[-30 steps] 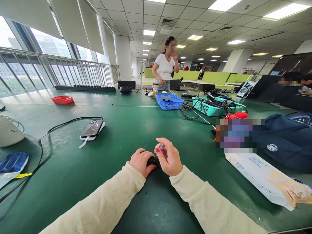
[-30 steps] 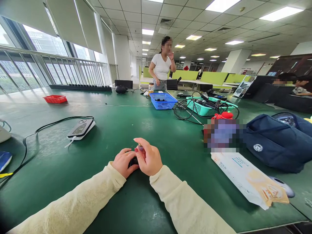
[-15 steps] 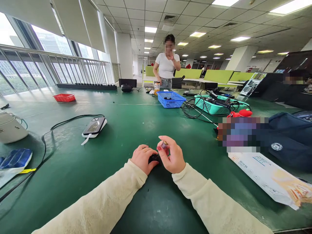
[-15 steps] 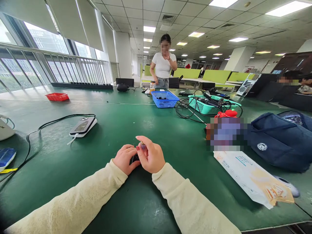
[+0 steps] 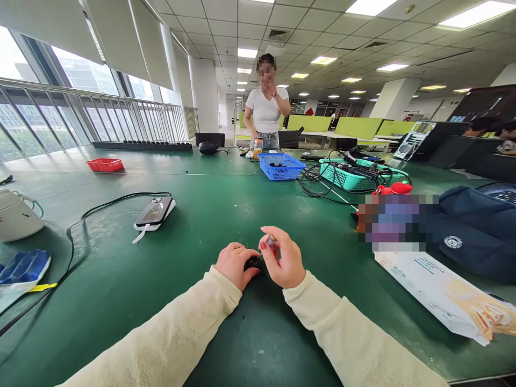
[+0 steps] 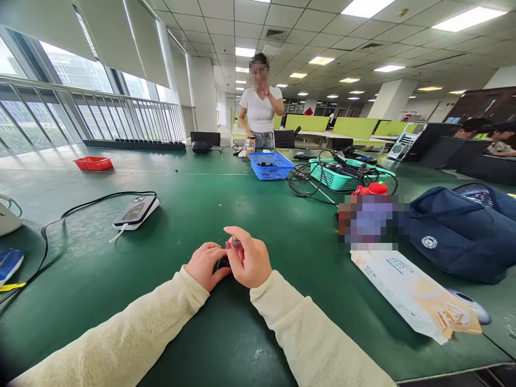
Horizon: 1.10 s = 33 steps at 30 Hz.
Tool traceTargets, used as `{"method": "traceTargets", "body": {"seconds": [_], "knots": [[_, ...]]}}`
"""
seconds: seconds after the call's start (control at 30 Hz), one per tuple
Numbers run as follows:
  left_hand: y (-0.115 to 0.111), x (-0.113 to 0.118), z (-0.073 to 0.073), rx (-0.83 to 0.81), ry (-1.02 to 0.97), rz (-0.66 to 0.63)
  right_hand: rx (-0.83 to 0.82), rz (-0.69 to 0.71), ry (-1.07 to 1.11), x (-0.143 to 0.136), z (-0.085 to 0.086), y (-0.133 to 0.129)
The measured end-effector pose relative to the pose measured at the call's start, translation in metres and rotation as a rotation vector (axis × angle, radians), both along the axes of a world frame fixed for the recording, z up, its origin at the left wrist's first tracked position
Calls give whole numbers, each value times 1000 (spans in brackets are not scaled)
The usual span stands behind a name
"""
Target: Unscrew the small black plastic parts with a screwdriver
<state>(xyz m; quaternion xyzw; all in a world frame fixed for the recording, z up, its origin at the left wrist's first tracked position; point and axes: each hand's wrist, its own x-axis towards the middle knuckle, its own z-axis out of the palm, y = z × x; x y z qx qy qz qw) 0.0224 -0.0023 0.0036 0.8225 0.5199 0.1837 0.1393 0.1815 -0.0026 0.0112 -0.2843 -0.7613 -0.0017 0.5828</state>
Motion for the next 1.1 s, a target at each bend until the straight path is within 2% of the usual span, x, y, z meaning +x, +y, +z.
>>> {"method": "traceTargets", "body": {"seconds": [0.7, 1.1], "knots": [[-1, 0, 5, -51, 30, 19, 78, -24, 2, 0, 0, 0], [4, -4, -3, 0, 16, -29, 92, -33, -12, 0, 1, -3]]}}
